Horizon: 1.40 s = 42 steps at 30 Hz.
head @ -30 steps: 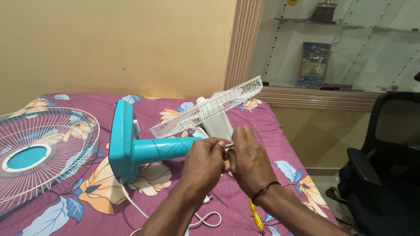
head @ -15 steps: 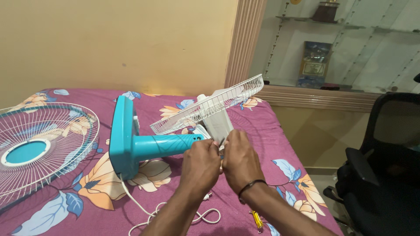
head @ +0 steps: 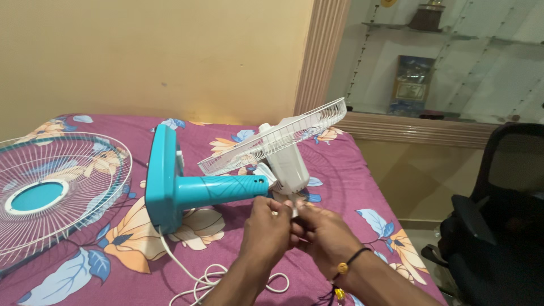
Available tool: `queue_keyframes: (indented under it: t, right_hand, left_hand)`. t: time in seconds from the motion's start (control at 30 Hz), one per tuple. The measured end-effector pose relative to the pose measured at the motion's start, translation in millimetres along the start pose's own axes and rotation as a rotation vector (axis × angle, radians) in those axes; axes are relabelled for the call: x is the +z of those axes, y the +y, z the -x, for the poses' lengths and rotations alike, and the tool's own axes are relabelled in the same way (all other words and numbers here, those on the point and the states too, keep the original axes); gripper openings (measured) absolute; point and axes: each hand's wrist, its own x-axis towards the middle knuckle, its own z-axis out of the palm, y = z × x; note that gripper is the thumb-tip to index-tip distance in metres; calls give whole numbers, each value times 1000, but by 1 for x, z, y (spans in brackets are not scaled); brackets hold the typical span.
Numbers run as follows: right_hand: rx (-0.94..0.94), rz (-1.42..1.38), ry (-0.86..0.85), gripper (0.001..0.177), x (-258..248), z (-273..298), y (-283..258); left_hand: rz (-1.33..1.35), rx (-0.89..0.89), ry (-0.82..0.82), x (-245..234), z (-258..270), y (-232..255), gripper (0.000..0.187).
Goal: The person uses a yellow screwdriver to remove screws from the back of a small table fan. After removing the screws, the person detaches the fan head from the base and places the parts on the bed.
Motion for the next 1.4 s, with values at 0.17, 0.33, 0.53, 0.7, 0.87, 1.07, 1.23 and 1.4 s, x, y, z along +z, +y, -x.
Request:
queue_keyframes:
  t: [0.17, 0.33, 0.53, 0.7, 0.87, 1.07, 1.23, 1.4]
  right_hand:
    - [31, -140, 359, 32, -23, -13, -21]
    - [-97, -10, 402, 16, -63, -40, -60]
    - [-181, 183, 571, 16, -82, -87, -107]
    - [-40, 402, 515, 14, -99, -126, -106]
    - [126, 551, 509, 11, -113, -167, -81]
    - [169, 535, 387, 8, -128, -225, -54]
    - [119, 551, 447, 14, -130, -256, -33]
    - [75, 584, 437, 22, -118, -251, -31]
  left_hand:
    - [-387, 198, 45, -23, -16, -12, 35]
    - [-723, 292, 53, -62, -44, -10, 41]
    - [-1090, 456, -130, -88, -79, -14, 45]
    - [-1185, 789, -212, -90, -113, -39, 65]
    - [-1327, 775, -219, -81, -147, -47, 78]
    - [-1342, 692, -150, -86, -175, -45, 79]
    - [-1343, 671, -93, -82, -184, -61, 68]
    - [-1360, 730, -39, -79, -194, -69, 66]
